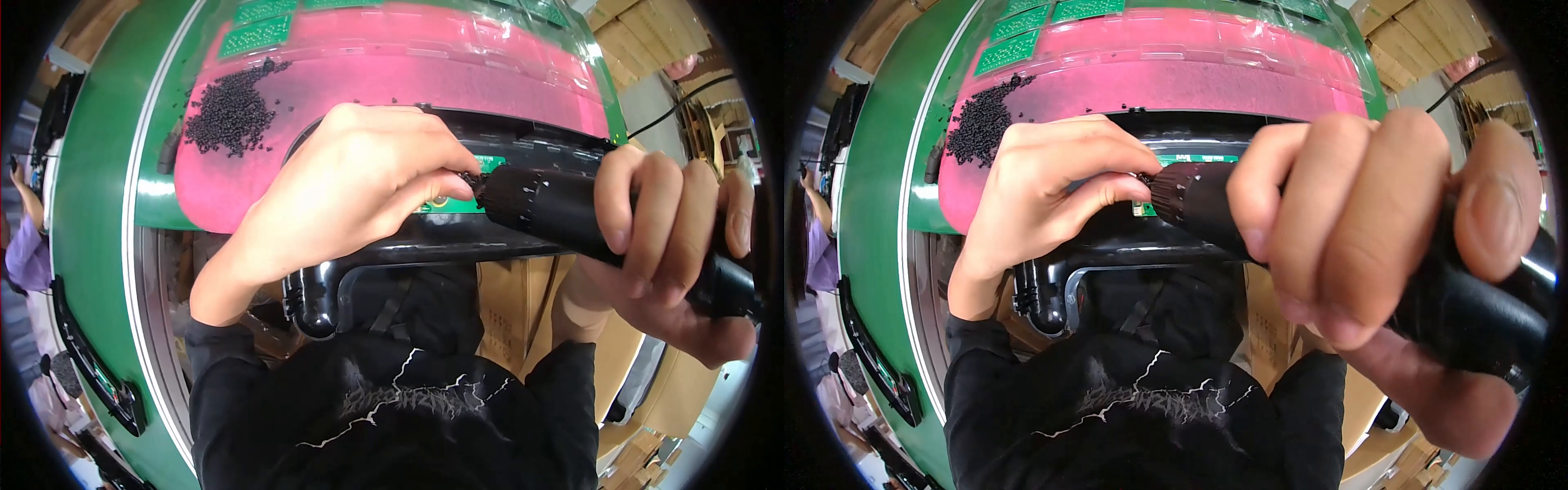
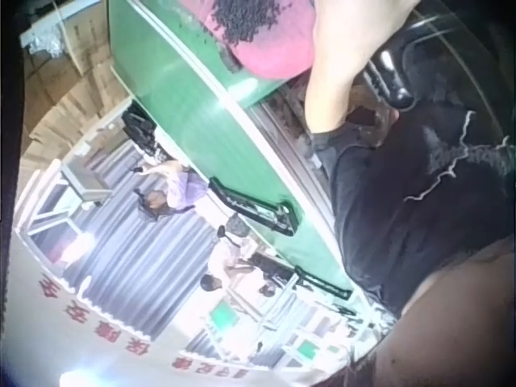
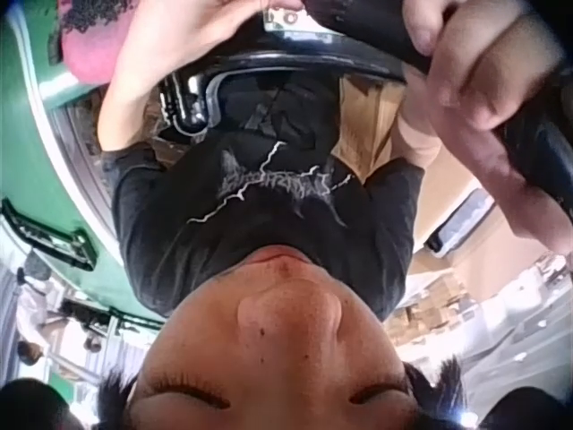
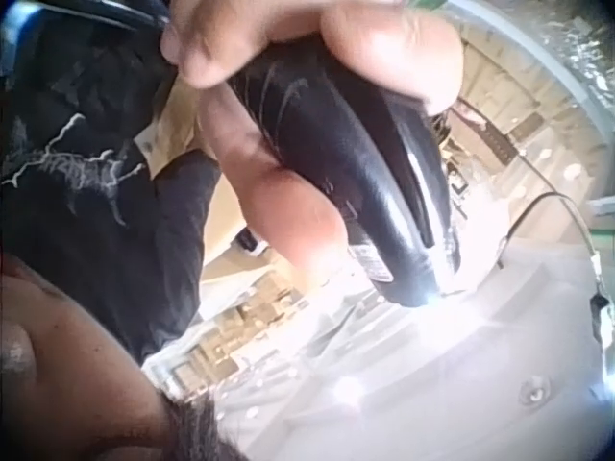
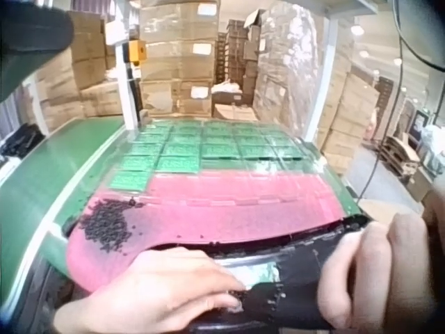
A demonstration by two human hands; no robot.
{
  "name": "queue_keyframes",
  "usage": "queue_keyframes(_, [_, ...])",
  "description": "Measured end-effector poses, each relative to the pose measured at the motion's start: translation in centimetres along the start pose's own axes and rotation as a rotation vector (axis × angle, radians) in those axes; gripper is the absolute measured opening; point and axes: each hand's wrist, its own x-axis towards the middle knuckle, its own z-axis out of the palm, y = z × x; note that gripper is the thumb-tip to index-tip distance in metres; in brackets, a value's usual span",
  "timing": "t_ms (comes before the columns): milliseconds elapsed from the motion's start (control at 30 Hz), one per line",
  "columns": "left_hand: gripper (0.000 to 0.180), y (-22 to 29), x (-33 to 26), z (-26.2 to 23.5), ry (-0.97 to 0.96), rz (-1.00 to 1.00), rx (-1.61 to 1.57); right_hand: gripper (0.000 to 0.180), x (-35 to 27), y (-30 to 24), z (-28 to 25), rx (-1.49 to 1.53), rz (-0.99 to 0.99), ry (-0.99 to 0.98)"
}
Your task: Assembling circuit boards into plastic housings at a factory workstation.
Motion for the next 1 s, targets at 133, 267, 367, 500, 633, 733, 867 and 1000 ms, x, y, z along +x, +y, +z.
queue_keyframes(133, [0.02, 0.2, 0.4, 0.0, 0.017, 0.149, 0.302, 0.053, 0.7, -0.2, -0.4, -0.116, 0.062, -0.081])
queue_keyframes(267, [0.013, -0.7, 0.5, -0.7, 0.135, 0.106, 0.255, 0.055, 0.3, -0.2, -1.6, -0.137, 0.024, 0.001])
queue_keyframes(367, [0.009, -1.7, -0.1, -0.6, -0.027, 0.059, 0.134, 0.053, -0.1, 0.6, -2.4, -0.175, 0.061, 0.191])
queue_keyframes(500, [0.013, -2.7, -1.3, -0.2, -0.266, 0.001, 0.025, 0.045, -0.1, 2.1, -2.7, -0.265, 0.174, 0.267])
queue_keyframes(633, [0.013, -2.5, -1.0, -0.2, -0.31, 0.03, 0.074, 0.045, -0.2, 1.9, -3.0, -0.274, 0.181, 0.279])
queue_keyframes(733, [0.014, -2.5, -0.8, -0.1, -0.326, 0.011, 0.079, 0.046, -0.2, 1.9, -3.2, -0.302, 0.186, 0.269])
queue_keyframes(867, [0.013, -2.7, -0.7, 0.0, -0.328, -0.03, 0.058, 0.048, 0.1, 1.8, -2.9, -0.323, 0.212, 0.258])
queue_keyframes(1000, [0.008, -2.7, -0.4, -0.2, -0.351, -0.206, -0.06, 0.05, 0.2, 1.7, -2.6, -0.348, 0.219, 0.278])
